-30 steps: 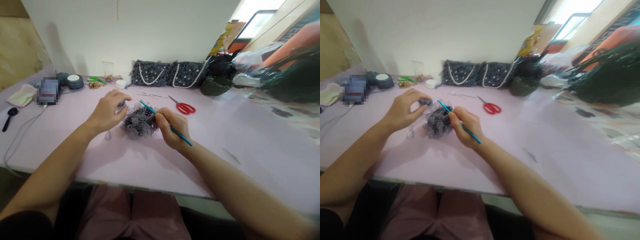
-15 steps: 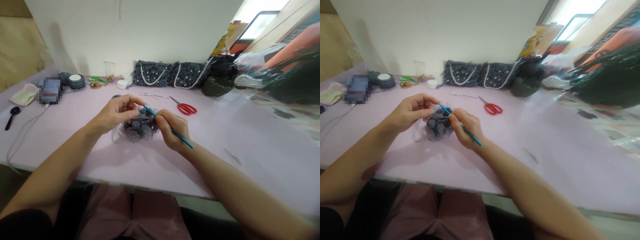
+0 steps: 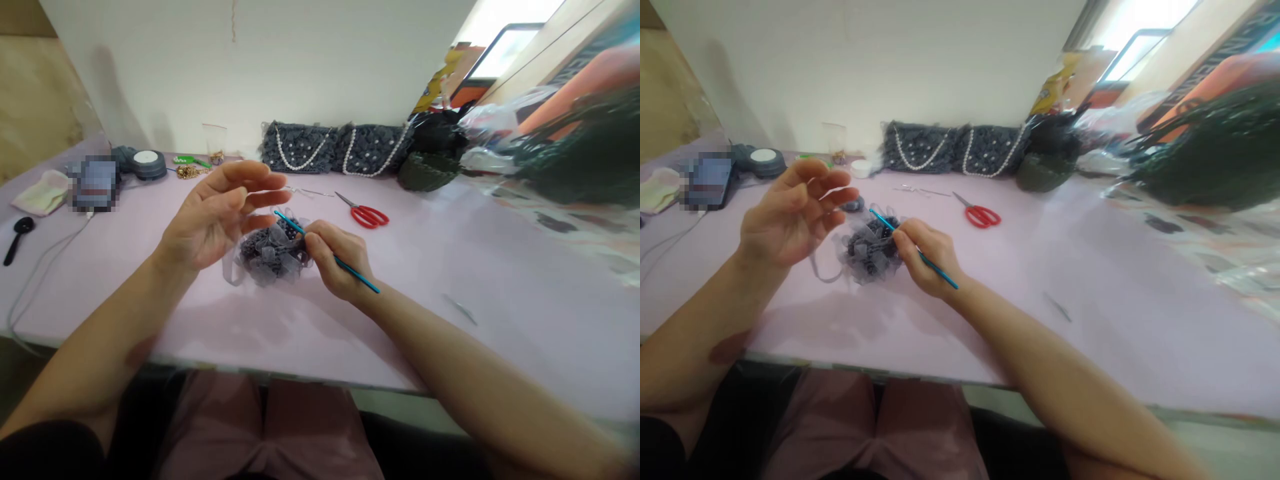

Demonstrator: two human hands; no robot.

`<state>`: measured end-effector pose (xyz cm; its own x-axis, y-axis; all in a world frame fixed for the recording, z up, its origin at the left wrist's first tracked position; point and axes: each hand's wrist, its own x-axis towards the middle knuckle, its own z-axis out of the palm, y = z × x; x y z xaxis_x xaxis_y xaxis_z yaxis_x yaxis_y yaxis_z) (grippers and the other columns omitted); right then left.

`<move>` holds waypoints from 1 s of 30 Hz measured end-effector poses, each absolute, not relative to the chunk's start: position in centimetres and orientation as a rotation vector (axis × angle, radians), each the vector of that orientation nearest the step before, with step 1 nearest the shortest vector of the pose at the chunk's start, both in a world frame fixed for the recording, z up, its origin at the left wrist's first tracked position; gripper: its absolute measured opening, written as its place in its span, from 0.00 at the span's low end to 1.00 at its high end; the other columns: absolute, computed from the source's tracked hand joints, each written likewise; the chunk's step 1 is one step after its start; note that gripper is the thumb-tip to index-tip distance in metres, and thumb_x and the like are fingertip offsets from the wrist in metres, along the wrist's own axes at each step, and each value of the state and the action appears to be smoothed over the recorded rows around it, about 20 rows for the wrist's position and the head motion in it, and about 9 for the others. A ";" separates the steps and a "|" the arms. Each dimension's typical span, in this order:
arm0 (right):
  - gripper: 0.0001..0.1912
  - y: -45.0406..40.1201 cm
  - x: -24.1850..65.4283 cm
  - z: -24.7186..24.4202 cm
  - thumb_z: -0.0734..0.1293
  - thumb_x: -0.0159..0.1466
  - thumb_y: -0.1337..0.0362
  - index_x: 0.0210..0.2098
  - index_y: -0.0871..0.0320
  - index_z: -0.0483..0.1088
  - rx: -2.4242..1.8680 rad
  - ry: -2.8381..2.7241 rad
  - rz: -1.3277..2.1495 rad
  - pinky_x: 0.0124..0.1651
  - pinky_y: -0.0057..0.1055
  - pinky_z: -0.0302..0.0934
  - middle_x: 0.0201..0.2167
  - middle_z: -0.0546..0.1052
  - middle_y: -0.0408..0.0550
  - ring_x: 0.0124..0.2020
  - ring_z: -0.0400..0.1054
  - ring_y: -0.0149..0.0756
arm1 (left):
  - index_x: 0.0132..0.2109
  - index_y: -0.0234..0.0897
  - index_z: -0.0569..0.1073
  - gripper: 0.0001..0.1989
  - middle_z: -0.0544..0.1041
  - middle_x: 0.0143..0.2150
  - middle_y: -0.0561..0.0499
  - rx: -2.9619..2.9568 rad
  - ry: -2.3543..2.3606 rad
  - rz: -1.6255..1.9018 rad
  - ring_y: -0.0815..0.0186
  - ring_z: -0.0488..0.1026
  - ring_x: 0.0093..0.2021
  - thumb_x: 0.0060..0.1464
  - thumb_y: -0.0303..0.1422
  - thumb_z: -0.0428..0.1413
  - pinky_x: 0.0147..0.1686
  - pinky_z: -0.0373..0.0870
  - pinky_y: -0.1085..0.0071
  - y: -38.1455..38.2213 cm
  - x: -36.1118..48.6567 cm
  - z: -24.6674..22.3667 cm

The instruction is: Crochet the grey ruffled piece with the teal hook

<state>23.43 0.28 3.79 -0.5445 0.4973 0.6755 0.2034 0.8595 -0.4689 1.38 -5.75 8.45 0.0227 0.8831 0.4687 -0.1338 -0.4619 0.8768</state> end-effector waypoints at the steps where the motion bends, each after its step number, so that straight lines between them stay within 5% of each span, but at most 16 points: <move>1: 0.20 0.3 23.4 3.8 0.55 0.75 0.54 0.30 0.56 0.64 -0.515 -2.149 0.428 0.31 0.30 0.58 0.24 0.68 0.44 0.26 0.62 0.31 | 0.44 0.45 0.77 0.11 0.80 0.44 0.52 1.460 0.803 1.598 0.63 0.80 0.46 0.55 0.42 0.62 0.35 0.77 0.71 -5.5 1.5 8.5; 6: 0.22 0.5 23.5 3.7 0.54 0.75 0.51 0.29 0.55 0.64 -0.536 -2.149 0.428 0.31 0.31 0.58 0.24 0.69 0.45 0.26 0.63 0.32 | 0.37 0.37 0.78 0.07 0.76 0.30 0.52 1.678 1.155 1.692 0.70 0.72 0.31 0.52 0.36 0.64 0.32 0.72 0.72 -4.4 1.2 8.0; 14: 0.21 0.9 23.7 3.8 0.55 0.74 0.53 0.28 0.55 0.63 -0.552 -2.129 0.417 0.31 0.31 0.57 0.24 0.68 0.45 0.25 0.62 0.32 | 0.40 0.38 0.78 0.06 0.76 0.39 0.48 2.619 1.556 1.144 0.63 0.72 0.40 0.58 0.30 0.57 0.42 0.71 0.67 -4.2 0.6 6.6; 18: 0.20 1.0 23.7 3.8 0.56 0.74 0.54 0.27 0.55 0.63 -0.567 -2.127 0.432 0.31 0.32 0.57 0.24 0.69 0.44 0.26 0.62 0.32 | 0.36 0.38 0.78 0.11 0.75 0.34 0.47 2.833 1.586 0.949 0.61 0.71 0.37 0.63 0.30 0.52 0.39 0.67 0.65 -4.0 0.7 6.4; 24: 0.20 1.1 23.7 3.7 0.56 0.74 0.54 0.27 0.55 0.62 -0.560 -2.140 0.406 0.31 0.31 0.57 0.23 0.68 0.44 0.25 0.61 0.31 | 0.33 0.38 0.77 0.06 0.77 0.36 0.46 2.664 1.575 1.041 0.58 0.72 0.41 0.56 0.29 0.55 0.46 0.67 0.58 -4.9 1.0 7.5; 30: 0.23 1.1 23.8 3.8 0.54 0.75 0.51 0.27 0.55 0.62 -0.567 -2.159 0.403 0.30 0.30 0.56 0.24 0.68 0.44 0.25 0.61 0.31 | 0.41 0.37 0.77 0.07 0.77 0.30 0.51 1.937 1.177 1.017 0.66 0.75 0.31 0.56 0.32 0.55 0.33 0.72 0.69 -4.9 0.7 7.8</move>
